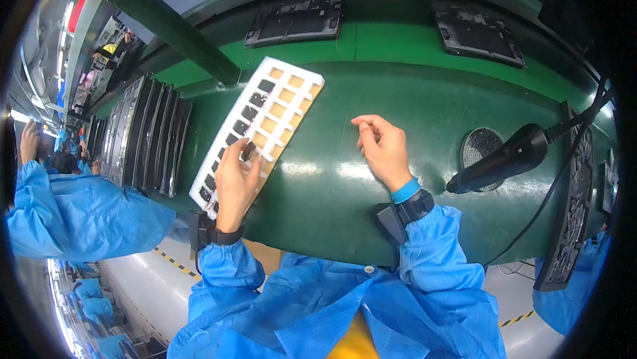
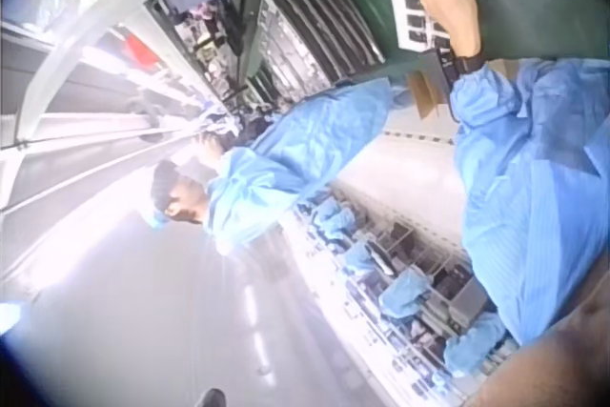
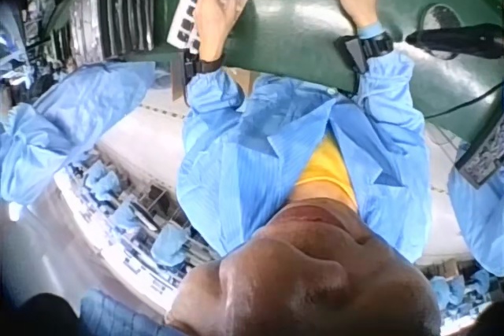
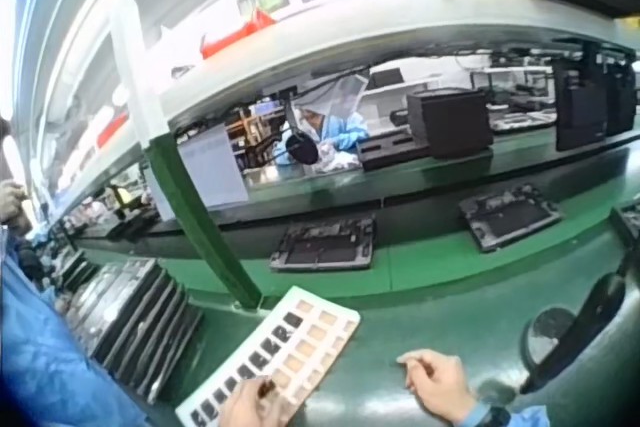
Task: Assembling and scanning components of a tablet or laptop device on an assembly line.
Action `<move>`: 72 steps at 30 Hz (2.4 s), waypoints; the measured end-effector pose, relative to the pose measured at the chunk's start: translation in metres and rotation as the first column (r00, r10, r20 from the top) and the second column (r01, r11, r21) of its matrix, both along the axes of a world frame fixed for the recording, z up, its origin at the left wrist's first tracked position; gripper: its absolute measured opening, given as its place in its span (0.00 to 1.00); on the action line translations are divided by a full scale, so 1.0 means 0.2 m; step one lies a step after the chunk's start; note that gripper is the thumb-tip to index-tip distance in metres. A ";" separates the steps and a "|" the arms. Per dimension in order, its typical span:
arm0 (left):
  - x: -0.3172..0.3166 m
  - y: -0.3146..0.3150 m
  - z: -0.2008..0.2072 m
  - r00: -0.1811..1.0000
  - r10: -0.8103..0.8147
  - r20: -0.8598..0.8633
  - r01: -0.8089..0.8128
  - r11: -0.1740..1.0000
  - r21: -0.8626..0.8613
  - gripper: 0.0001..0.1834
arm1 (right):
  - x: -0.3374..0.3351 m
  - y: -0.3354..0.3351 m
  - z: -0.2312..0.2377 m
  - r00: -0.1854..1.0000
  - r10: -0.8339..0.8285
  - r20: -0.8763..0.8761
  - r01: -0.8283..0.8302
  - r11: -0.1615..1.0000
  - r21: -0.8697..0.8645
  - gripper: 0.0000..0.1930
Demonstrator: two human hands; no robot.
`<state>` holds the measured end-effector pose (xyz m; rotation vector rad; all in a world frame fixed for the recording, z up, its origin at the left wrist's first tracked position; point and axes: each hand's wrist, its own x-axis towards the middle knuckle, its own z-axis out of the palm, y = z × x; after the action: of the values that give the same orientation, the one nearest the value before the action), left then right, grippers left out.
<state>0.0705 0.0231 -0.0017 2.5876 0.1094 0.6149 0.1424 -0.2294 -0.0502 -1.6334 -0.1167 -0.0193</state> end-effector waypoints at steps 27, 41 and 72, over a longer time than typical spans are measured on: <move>0.29 -0.05 0.36 0.995 -0.076 0.058 0.077 0.997 -0.020 0.11 | 0.00 -0.03 -0.01 0.999 -0.036 0.032 0.038 0.996 -0.079 0.09; 1.51 -1.29 -0.10 0.734 -0.516 -0.442 0.168 0.768 -0.618 0.28 | -0.03 -0.04 -0.09 0.951 -0.063 0.301 0.131 0.969 -0.211 0.10; 1.56 -1.44 -0.09 0.738 -0.653 -0.169 -0.154 0.080 -0.985 0.14 | 0.05 0.02 -0.35 0.876 -0.126 0.466 0.213 0.967 -0.139 0.07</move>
<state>0.3826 -0.2643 -0.0195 1.1812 0.1493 -0.4565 0.1530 -0.2251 -0.1210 -1.7982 -0.3423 -0.5463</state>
